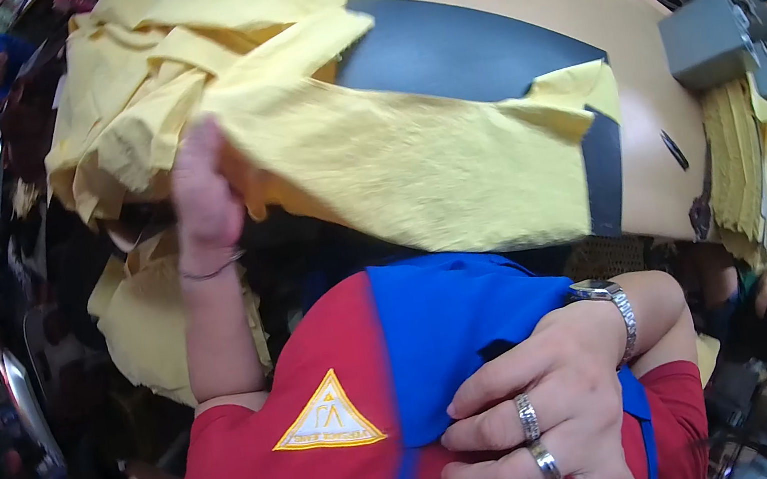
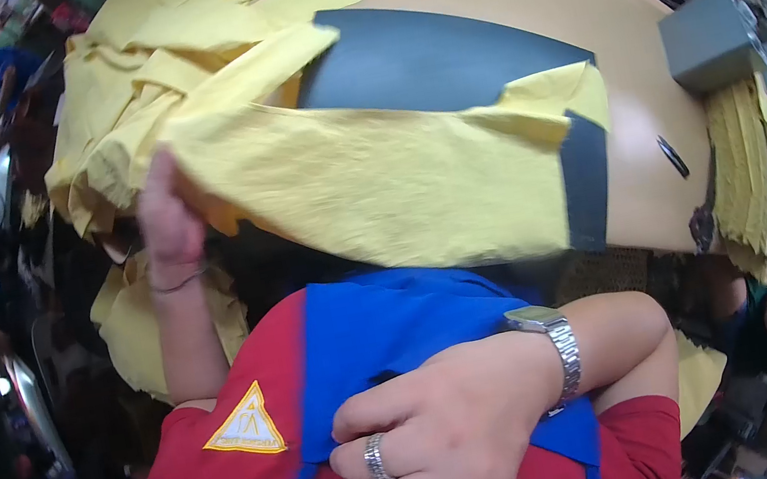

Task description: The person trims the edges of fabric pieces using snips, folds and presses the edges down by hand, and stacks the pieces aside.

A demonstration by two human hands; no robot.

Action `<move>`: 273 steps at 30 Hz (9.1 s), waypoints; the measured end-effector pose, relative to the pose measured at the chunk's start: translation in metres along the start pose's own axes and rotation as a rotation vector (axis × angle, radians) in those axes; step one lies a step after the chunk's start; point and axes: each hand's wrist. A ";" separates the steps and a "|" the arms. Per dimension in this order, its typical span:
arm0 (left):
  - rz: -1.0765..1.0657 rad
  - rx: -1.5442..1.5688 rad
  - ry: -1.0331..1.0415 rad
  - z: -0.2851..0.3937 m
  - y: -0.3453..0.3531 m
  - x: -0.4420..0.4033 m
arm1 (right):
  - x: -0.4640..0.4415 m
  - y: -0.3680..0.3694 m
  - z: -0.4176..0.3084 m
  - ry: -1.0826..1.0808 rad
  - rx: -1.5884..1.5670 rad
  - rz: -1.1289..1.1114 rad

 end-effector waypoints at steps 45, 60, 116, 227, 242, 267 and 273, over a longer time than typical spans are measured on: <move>-0.767 -1.535 0.642 -0.014 0.074 -0.173 | -0.013 0.001 -0.010 -0.079 -0.027 0.103; -0.718 -1.791 0.480 -0.135 0.175 -0.247 | 0.020 -0.031 -0.028 0.079 0.087 0.039; -1.306 -0.228 -0.091 -0.036 0.215 -0.024 | 0.029 -0.016 -0.017 -0.054 0.016 0.111; -0.631 0.562 0.278 -0.027 0.075 0.019 | -0.035 -0.029 0.102 0.435 0.175 0.260; -0.292 0.133 0.690 0.077 0.084 -0.049 | -0.076 -0.027 0.049 0.676 -1.222 0.205; -0.921 -1.401 0.689 -0.076 0.167 -0.040 | 0.215 -0.145 0.042 1.124 0.554 1.075; -1.006 -1.577 0.146 -0.010 0.114 0.044 | 0.155 -0.070 0.067 1.277 0.854 0.359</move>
Point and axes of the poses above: each hand's wrist, its own x-axis away from the middle knuckle, its own y-axis out of the palm, z = x × y, and after that the axes turned 14 degrees about y, right-handed
